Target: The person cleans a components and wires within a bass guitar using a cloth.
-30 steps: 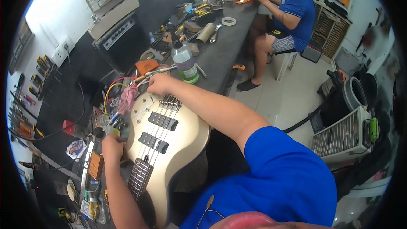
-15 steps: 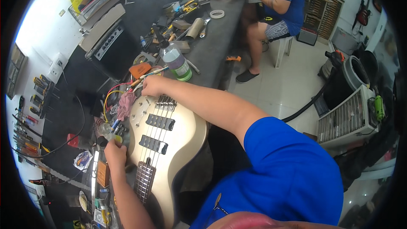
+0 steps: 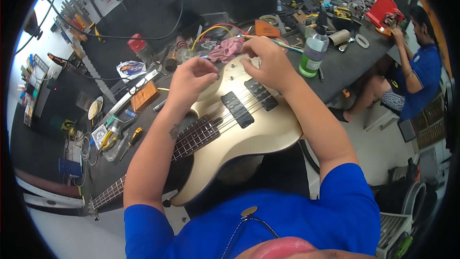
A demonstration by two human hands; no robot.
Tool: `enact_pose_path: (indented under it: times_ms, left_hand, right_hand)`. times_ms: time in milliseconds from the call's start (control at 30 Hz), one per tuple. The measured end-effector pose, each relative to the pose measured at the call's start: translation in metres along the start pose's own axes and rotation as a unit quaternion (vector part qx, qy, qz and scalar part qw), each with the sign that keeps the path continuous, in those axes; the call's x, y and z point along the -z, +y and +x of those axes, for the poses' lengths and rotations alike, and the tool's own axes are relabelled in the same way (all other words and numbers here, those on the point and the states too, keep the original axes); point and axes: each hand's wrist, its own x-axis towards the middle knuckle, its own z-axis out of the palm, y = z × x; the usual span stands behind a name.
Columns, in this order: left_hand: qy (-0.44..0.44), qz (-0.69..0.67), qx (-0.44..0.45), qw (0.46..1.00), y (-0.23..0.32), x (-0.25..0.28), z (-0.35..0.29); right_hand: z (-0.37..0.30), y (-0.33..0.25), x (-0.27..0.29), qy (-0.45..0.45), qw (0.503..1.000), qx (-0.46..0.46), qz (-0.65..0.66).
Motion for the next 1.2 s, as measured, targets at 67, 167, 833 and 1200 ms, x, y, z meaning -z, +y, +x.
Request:
enact_pose_path:
  times_ms: [67, 167, 833, 1200]
  left_hand:
    - [0.004, -0.019, 0.022, 1.0, 0.009, -0.006, -0.002]
    - [0.011, -0.066, 0.068, 0.995, 0.006, -0.013, 0.001]
    - [-0.015, -0.237, 0.105, 0.966, -0.034, -0.013, 0.005]
    - [-0.039, -0.012, 0.053, 0.998, -0.029, -0.028, 0.005]
  right_hand:
    - [-0.001, -0.01, -0.007, -0.01, 0.998, 0.021, 0.065]
    - [-0.003, -0.013, -0.014, -0.044, 0.991, 0.034, 0.123]
    - [-0.004, 0.016, -0.026, -0.091, 0.967, -0.112, 0.212]
    - [-0.013, 0.085, 0.0, -0.002, 0.919, -0.299, 0.258]
